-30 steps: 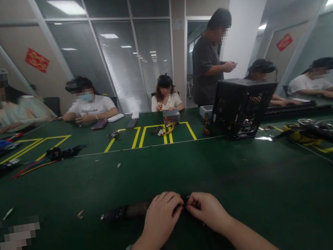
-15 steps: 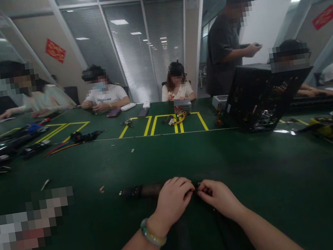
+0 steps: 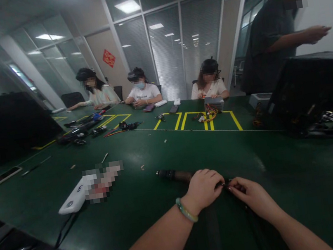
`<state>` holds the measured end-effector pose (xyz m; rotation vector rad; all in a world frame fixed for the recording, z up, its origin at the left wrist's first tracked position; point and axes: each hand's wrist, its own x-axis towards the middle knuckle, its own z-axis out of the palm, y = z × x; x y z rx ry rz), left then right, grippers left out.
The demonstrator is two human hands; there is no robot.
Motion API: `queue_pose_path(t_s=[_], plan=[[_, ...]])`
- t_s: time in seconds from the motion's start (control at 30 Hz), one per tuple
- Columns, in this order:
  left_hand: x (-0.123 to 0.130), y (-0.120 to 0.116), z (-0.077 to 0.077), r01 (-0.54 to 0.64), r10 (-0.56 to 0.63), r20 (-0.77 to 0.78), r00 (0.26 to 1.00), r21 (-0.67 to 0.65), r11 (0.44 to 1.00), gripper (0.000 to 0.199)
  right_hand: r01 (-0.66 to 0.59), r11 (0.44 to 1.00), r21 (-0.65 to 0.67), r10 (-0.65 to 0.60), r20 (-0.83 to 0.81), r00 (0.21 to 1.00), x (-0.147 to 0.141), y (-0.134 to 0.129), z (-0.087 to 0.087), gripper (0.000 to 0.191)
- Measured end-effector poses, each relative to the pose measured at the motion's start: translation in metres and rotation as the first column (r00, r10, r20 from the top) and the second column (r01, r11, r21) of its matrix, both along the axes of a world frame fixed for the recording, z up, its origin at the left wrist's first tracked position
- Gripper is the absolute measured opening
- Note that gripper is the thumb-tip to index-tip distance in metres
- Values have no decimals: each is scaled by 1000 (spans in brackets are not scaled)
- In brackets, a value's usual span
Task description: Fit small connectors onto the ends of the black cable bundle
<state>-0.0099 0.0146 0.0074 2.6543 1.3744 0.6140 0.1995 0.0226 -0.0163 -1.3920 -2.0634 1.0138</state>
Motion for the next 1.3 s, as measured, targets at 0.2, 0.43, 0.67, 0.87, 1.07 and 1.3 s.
queue_pose_path(t_s=[0.2, 0.43, 0.67, 0.87, 1.07, 1.3], plan=[[1, -2, 2, -4, 4, -6, 1000, 23, 1000, 11, 3, 999, 33, -3, 5, 1000, 0, -1, -5, 20], [3, 1, -1, -5, 5, 0, 1000, 45, 999, 8, 1, 999, 33, -2, 40, 999, 2, -1, -6, 21], [2, -1, 0, -37, 36, 6, 999, 13, 999, 14, 14, 999, -38, -12, 53, 999, 2, -3, 1, 22], [3, -1, 1, -18, 18, -6, 1000, -3, 1000, 8, 42, 999, 23, -43, 33, 999, 1, -3, -4, 21], [3, 3, -4, -1, 1, -11, 1000, -8, 1000, 6, 59, 996, 72, -62, 49, 997, -5, -3, -2, 19], [3, 6, -6, 1, -1, 11, 1000, -17, 1000, 6, 111, 991, 80, -115, 43, 992, -9, -5, -6, 18]])
